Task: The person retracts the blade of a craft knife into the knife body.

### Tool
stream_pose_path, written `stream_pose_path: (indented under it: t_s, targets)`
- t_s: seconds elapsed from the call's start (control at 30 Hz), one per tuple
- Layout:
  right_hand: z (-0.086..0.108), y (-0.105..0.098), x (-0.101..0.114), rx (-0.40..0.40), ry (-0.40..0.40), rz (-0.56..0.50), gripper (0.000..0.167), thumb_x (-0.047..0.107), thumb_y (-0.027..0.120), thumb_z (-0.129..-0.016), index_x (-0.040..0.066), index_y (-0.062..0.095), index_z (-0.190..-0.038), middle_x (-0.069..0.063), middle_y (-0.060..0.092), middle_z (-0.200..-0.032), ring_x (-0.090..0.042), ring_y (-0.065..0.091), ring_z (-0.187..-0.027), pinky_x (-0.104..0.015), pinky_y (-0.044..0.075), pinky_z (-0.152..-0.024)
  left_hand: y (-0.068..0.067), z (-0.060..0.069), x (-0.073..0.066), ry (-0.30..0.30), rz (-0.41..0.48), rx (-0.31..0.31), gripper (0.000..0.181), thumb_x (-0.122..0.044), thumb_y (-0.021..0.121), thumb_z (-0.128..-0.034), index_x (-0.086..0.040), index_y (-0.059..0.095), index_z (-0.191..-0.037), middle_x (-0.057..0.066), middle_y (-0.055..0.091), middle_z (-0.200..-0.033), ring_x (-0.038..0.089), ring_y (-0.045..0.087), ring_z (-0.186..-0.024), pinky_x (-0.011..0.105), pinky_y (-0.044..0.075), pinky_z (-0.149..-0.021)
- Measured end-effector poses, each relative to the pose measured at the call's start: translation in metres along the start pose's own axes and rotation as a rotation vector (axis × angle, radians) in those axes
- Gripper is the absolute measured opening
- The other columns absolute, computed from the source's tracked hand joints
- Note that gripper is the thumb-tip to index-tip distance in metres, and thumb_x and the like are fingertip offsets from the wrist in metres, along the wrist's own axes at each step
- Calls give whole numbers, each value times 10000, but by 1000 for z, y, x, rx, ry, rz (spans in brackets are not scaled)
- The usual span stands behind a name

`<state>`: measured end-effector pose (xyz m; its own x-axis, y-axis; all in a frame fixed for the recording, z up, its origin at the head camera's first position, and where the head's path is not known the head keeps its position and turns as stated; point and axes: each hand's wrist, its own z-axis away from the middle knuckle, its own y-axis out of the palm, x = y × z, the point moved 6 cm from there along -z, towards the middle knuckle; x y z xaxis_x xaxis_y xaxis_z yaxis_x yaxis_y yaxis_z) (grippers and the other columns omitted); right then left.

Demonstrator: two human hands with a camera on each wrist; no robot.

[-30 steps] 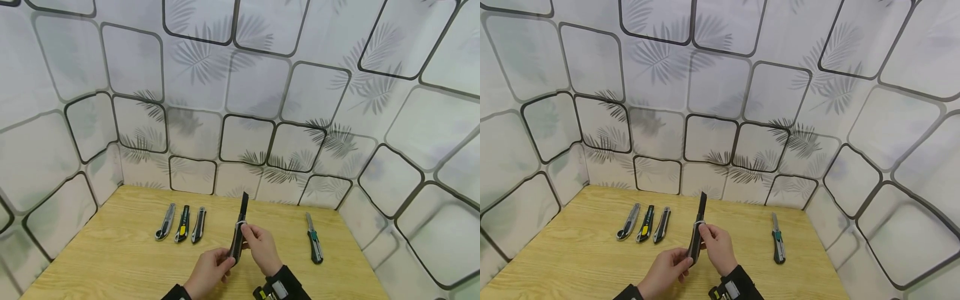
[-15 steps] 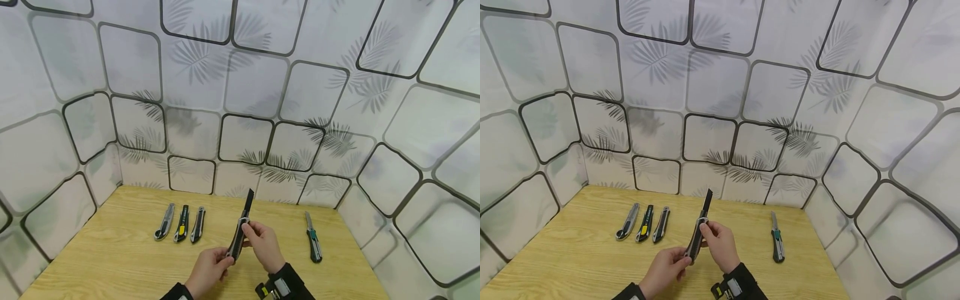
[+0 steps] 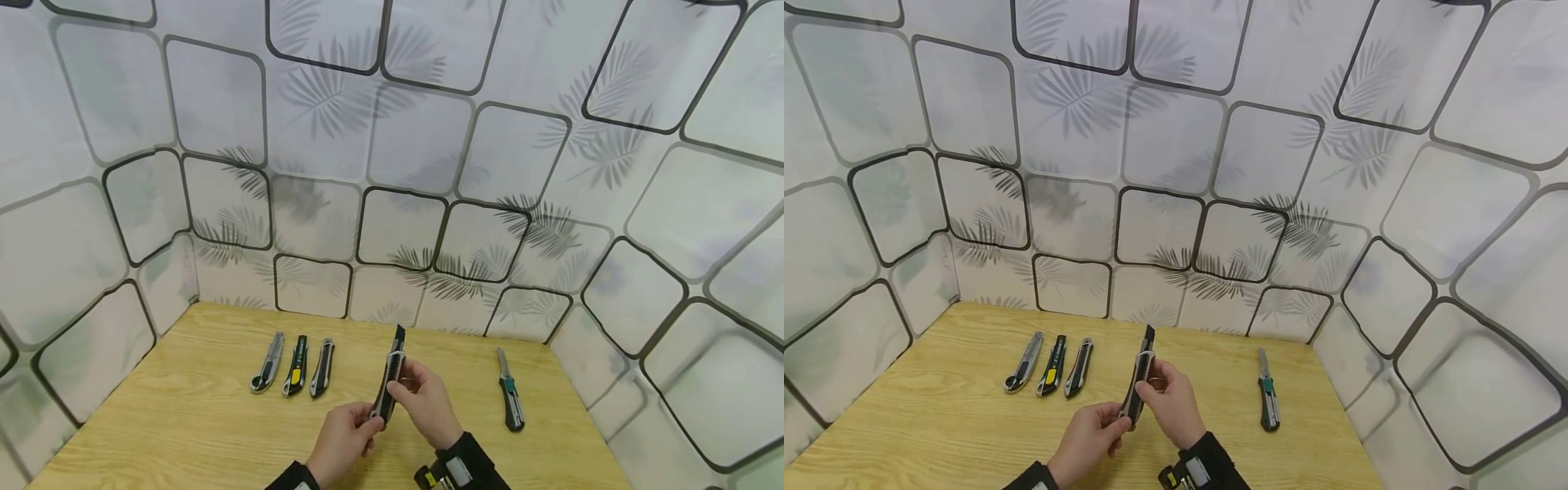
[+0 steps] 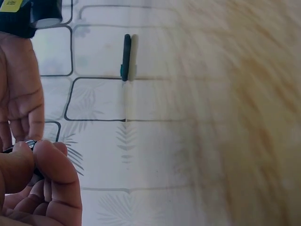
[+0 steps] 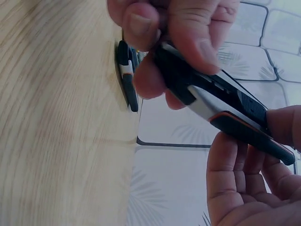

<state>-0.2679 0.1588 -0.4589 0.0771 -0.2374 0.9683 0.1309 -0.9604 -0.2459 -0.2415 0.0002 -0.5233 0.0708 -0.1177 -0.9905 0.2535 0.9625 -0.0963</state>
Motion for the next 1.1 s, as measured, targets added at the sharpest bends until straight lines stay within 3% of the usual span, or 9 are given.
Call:
stream_pose_path:
  t_s: [0.17, 0.27, 0.63, 0.9, 1.1]
  targets:
    - [4, 9, -5, 80, 18, 3, 599, 72, 706, -998, -3, 492, -1552, -174, 704, -1247, -197, 682, -1001, -300, 584, -812, -3, 1, -3, 11, 11, -13, 167, -118, 690, -1045, 15, 750, -1127, 83, 780, -930, 97, 605, -647, 246, 530, -559]
    - [7, 14, -11, 112, 45, 1, 648, 63, 699, -1004, -5, 438, -1593, -166, 712, -1229, -194, 675, -974, -335, 597, -816, -5, 2, -3, 14, 4, -24, 165, -118, 695, -1043, 20, 748, -1117, 114, 787, -936, 95, 600, -639, 246, 525, -555]
    - [10, 15, -32, 93, 137, -74, 372, 198, 659, -1076, -68, 653, -1336, -102, 751, -1035, -150, 719, -879, -316, 633, -738, -5, 3, 2, 20, -17, 50, 170, -154, 697, -1047, 3, 745, -1090, 98, 765, -844, 97, 605, -585, 237, 471, -535]
    - [2, 13, -42, 94, 179, -73, 346, 216, 692, -1052, -67, 706, -1250, -72, 776, -984, -135, 732, -821, -310, 637, -708, -4, 5, 5, 17, -13, 71, 204, -205, 701, -1050, -7, 748, -1060, 44, 736, -797, 105, 621, -582, 262, 505, -543]
    - [-7, 14, -50, 97, 227, -34, 385, 245, 708, -1044, -65, 713, -1272, -51, 776, -954, -127, 724, -794, -314, 633, -692, -4, 6, 9, 17, -53, 81, 243, -250, 689, -1058, -17, 747, -1013, -39, 638, -687, 81, 568, -559, 229, 436, -514]
